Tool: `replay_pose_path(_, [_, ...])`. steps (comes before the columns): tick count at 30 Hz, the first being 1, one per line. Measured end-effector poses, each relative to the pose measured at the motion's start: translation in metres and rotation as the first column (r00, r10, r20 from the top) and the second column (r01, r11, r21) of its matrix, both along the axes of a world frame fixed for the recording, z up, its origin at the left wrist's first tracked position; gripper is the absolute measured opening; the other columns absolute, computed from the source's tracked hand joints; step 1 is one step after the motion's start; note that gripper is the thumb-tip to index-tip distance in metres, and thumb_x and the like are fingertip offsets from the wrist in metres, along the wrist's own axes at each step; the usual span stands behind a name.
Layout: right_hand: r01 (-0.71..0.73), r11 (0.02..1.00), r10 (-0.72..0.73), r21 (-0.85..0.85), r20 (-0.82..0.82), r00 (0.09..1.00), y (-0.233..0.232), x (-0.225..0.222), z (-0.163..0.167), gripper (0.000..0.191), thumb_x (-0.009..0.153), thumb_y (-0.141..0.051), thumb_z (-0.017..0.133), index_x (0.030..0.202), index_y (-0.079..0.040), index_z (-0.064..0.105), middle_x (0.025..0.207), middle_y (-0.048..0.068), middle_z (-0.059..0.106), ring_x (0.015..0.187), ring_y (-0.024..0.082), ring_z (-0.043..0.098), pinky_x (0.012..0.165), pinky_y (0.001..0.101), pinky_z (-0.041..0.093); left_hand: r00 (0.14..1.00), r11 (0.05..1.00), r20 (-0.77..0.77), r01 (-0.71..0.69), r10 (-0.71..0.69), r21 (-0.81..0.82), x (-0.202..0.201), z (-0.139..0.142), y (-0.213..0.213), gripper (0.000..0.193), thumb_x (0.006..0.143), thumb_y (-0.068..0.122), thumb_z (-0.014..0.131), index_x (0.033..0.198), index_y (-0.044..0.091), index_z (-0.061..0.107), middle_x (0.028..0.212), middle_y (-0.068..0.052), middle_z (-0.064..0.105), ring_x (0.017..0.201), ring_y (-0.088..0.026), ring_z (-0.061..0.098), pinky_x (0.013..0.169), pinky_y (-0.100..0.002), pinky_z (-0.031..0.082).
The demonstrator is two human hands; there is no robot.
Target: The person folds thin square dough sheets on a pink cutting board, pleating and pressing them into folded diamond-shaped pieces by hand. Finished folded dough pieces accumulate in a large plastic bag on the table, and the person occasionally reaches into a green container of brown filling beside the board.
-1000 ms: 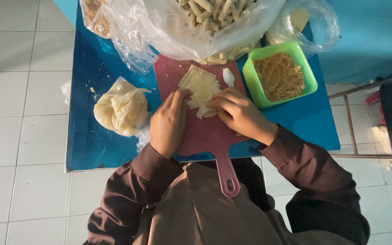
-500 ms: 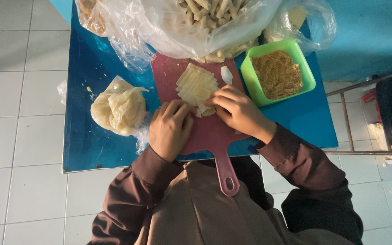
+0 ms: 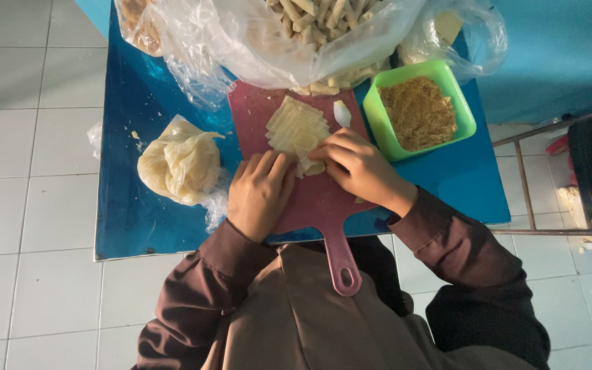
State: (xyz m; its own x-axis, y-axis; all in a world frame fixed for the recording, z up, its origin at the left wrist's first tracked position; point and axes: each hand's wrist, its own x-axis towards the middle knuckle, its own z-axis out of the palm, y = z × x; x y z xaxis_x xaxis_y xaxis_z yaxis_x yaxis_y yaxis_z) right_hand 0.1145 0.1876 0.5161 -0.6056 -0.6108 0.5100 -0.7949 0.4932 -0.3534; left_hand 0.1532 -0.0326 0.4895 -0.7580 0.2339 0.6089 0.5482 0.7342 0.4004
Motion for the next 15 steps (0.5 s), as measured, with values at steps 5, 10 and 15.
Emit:
replay_pose_path(5, [0.004, 1.0, -0.004, 0.001, 0.005, 1.0, 0.001, 0.0, -0.002, 0.03, 0.083, 0.009, 0.07, 0.109, -0.005, 0.073, 0.107, 0.009, 0.068, 0.104, 0.03, 0.065, 0.092, 0.0401, 0.055, 0.988, 0.993, -0.104, 0.116, -0.116, -0.007, -0.002, 0.004, -0.001, 0.027, 0.088, 0.011, 0.07, 0.115, 0.013, 0.066, 0.111, 0.0, 0.067, 0.098, -0.023, 0.065, 0.087, -0.038, 0.053])
replay_pose_path(10, [-0.004, 1.0, 0.004, 0.017, -0.011, 1.0, 0.001, -0.001, -0.001, 0.031, 0.082, 0.008, 0.07, 0.111, -0.003, 0.072, 0.108, 0.01, 0.068, 0.105, 0.031, 0.065, 0.093, 0.0407, 0.055, 0.984, 0.989, -0.101, 0.15, -0.149, 0.001, -0.003, 0.003, 0.002, 0.02, 0.091, 0.014, 0.071, 0.11, 0.013, 0.064, 0.109, 0.0, 0.067, 0.099, -0.023, 0.066, 0.086, -0.037, 0.054])
replay_pose_path(15, [-0.032, 0.999, 0.032, 0.01, 0.005, 0.999, -0.001, -0.001, 0.006, 0.026, 0.084, 0.003, 0.074, 0.109, -0.004, 0.072, 0.108, 0.01, 0.067, 0.104, 0.031, 0.063, 0.093, 0.0401, 0.053, 0.996, 0.987, 0.041, 0.077, -0.083, 0.141, -0.009, -0.001, 0.011, 0.014, 0.096, 0.018, 0.071, 0.104, 0.011, 0.063, 0.095, -0.005, 0.068, 0.09, -0.026, 0.069, 0.075, -0.039, 0.055])
